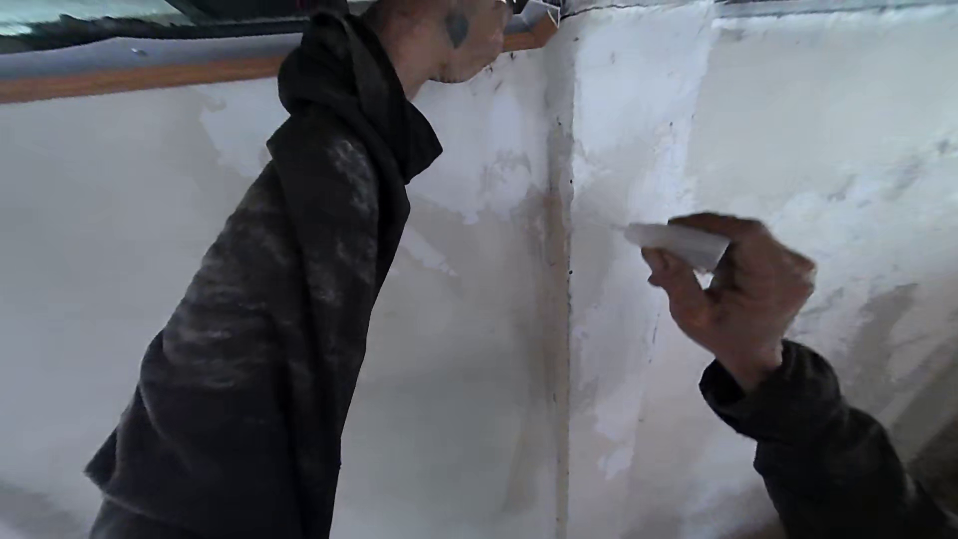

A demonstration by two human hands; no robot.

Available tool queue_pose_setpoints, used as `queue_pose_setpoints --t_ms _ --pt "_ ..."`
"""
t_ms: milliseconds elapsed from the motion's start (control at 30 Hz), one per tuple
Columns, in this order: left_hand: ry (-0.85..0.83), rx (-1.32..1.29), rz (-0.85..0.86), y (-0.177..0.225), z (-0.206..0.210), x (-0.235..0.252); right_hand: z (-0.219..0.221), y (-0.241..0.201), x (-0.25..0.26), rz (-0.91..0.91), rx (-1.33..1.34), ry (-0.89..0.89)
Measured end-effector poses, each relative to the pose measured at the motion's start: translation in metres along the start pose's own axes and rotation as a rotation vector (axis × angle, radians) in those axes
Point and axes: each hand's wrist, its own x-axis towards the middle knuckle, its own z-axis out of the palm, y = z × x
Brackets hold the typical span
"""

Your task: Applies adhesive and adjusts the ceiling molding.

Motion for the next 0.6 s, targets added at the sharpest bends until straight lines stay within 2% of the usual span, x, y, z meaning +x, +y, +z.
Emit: queue_pose_setpoints --t_ms 267,400,600 --pt "-0.080 0.037 -0.031 0.010 -0.006 0.001 -0.006 -0.012 -0.081 0.245 0.241 0.062" --pt "-0.097 0.045 -0.034 0.022 -0.012 -0.004 -0.013 -0.020 -0.098 0.298 0.272 0.074" --pt "-0.092 0.028 -0.023 0.018 -0.008 0.000 -0.020 -0.023 -0.110 0.337 0.284 0.070"
